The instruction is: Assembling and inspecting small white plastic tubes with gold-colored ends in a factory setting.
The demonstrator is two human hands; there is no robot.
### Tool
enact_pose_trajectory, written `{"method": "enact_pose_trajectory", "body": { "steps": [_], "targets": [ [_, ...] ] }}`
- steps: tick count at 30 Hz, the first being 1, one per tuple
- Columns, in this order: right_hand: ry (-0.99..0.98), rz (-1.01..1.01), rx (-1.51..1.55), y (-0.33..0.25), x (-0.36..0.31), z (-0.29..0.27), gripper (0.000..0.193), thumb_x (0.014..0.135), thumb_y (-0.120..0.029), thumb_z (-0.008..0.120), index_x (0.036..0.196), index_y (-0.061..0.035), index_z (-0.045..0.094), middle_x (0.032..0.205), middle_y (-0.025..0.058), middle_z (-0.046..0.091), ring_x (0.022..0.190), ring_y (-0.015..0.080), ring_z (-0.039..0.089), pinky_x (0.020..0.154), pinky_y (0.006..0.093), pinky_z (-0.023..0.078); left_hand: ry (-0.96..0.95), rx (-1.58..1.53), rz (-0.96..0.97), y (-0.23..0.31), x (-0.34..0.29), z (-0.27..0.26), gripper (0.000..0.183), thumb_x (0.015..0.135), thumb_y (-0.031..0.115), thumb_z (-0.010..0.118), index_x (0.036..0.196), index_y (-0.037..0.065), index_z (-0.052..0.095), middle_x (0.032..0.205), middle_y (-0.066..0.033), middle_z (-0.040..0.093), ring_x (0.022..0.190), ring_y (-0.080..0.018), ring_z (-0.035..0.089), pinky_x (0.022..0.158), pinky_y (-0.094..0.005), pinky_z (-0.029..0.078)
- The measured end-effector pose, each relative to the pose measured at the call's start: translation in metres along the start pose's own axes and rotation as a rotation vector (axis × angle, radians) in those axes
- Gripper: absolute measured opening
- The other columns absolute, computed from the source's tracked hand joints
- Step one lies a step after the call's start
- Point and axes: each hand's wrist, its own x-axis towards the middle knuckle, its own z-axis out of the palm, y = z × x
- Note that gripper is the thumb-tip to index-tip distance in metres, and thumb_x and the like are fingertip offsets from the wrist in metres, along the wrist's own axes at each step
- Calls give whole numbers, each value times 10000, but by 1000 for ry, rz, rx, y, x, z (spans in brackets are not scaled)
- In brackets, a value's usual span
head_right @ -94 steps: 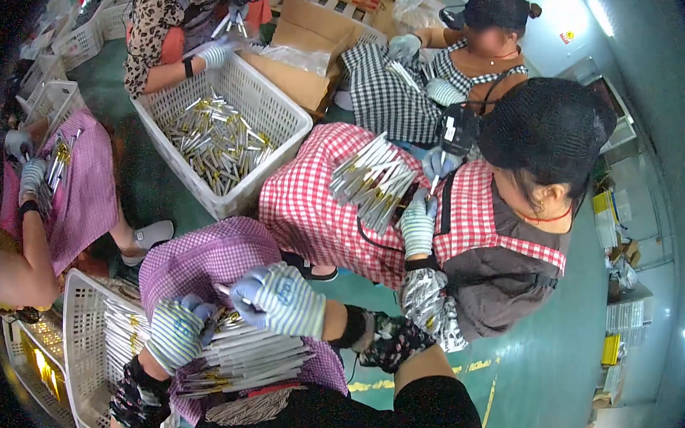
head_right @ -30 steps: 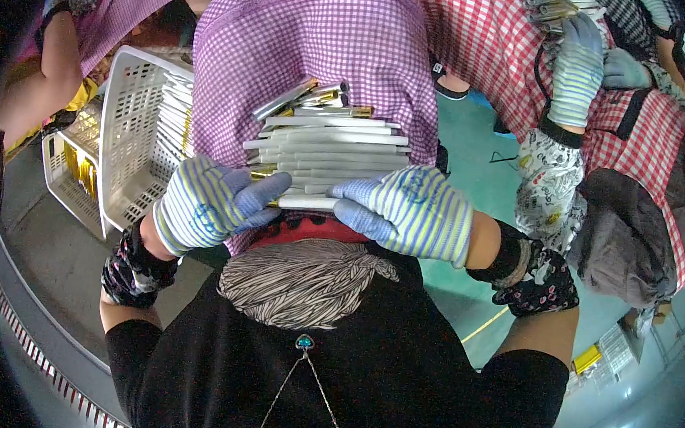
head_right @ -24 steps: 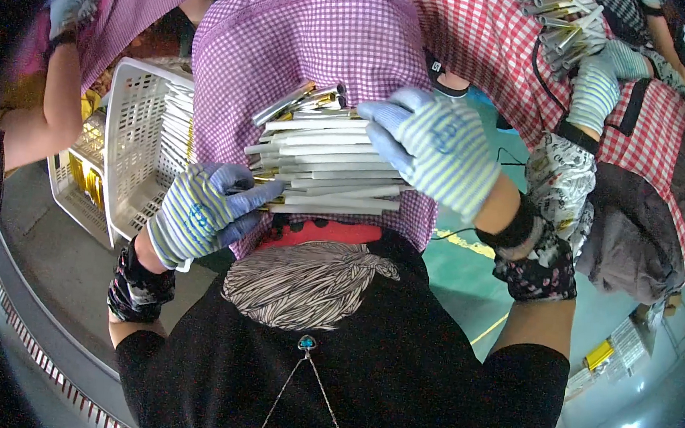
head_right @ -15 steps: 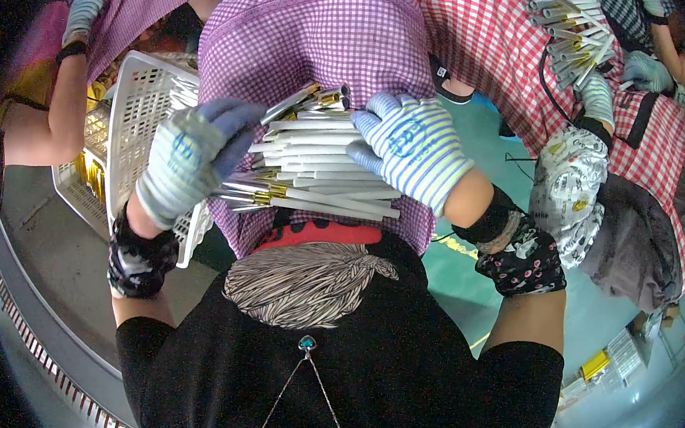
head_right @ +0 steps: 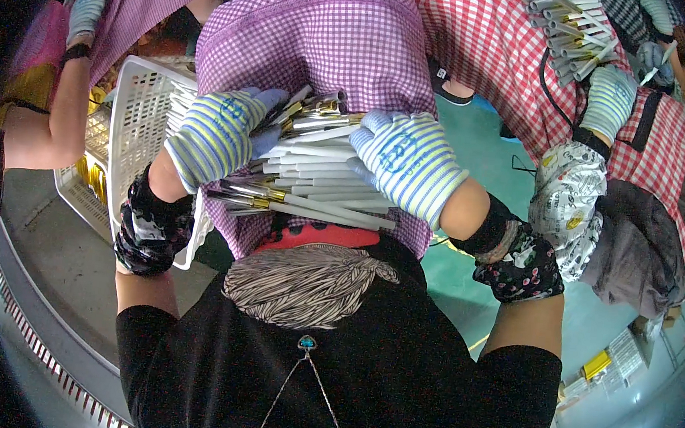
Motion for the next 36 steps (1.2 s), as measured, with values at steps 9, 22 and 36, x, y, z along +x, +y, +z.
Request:
{"method": "enact_pose_trajectory", "body": {
  "steps": [9, 22, 36],
  "targets": [
    [315, -28, 201, 1, -15, -23, 283, 833, -194, 669, 1086, -70, 655, 834, 106, 665, 733, 285, 647, 651, 409, 504, 283, -200, -4, 8, -23, -20, 276, 869, 196, 639, 1068, 6, 630, 701, -144, 634, 567, -301, 621, 527, -390, 473],
    [341, -153, -22, -2, -20, -36, 332, 815, -304, 691, 1129, -196, 693, 705, 60, 630, 548, 215, 581, 510, 372, 451, 376, -120, 162, 14, -44, -8, 248, 874, 301, 673, 1048, 125, 694, 737, -52, 682, 539, -205, 626, 480, -326, 447],
    [264, -180, 509, -22, -24, -25, 232, 861, -276, 693, 966, -73, 729, 571, 94, 614, 456, 249, 569, 465, 379, 440, 199, -146, 252, 41, -57, -15, 303, 853, 336, 690, 1018, 82, 706, 668, -35, 675, 534, -182, 644, 469, -302, 488]
  ]
}}
